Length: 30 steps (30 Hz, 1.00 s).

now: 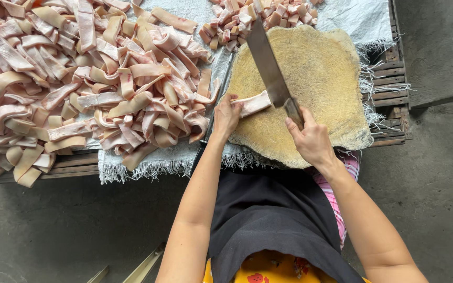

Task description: The person uses a large cleaver to chop strips of raw meat into small cubes on a wooden cutting board. The chopped pieces are gathered into a pile on the board while more strips are taken from a larger pile on the table.

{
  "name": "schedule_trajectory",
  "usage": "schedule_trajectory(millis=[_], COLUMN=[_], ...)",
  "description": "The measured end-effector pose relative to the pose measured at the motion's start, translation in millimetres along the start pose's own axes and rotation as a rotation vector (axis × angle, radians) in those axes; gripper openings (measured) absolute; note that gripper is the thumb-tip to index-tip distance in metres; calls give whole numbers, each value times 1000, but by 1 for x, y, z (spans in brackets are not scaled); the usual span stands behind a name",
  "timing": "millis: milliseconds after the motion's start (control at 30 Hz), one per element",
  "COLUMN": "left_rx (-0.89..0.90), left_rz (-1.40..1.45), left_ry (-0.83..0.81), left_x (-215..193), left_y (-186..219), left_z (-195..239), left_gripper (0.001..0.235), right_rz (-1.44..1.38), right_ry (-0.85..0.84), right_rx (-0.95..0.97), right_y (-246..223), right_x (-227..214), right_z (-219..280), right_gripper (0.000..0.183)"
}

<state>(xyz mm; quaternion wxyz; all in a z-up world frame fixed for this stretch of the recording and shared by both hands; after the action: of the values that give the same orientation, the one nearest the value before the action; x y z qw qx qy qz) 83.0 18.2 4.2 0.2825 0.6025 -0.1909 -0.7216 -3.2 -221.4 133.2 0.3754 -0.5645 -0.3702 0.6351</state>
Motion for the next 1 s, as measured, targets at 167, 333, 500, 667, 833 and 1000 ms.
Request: schedule_trajectory(millis=[167, 333, 500, 667, 833, 1000], left_rx=[50, 32, 35, 35, -24, 22], left_rz=[-17, -7, 51, 50, 134, 26], left_ry=[72, 73, 70, 57, -26, 74], left_x=[-5, -1, -2, 5, 11, 3], left_y=[-3, -10, -13, -8, -6, -7], left_z=[2, 5, 3, 3, 2, 7], left_gripper=[33, 29, 27, 27, 27, 27], right_rz=[-204, 142, -58, -189, -68, 101], right_ry=[87, -66, -119, 77, -34, -191], right_rx=[-218, 25, 379, 68, 109, 282], right_y=[-10, 36, 31, -21, 11, 51], right_x=[7, 51, 28, -1, 43, 63], right_z=[-5, -11, -5, 0, -11, -4], right_gripper=[41, 42, 40, 37, 34, 36])
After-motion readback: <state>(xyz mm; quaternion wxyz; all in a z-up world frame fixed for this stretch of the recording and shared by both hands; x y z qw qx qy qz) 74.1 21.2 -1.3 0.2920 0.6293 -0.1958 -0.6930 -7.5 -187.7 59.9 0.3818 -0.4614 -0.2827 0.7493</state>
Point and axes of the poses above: each hand's wrist, its own z-axis away from the middle knuckle, its own x-axis out of the palm, y = z × x, the point moved 6 cm from there along -z, towards the middle knuckle, and after that the axes turned 15 degrees about -z, right-handed, at the moved point
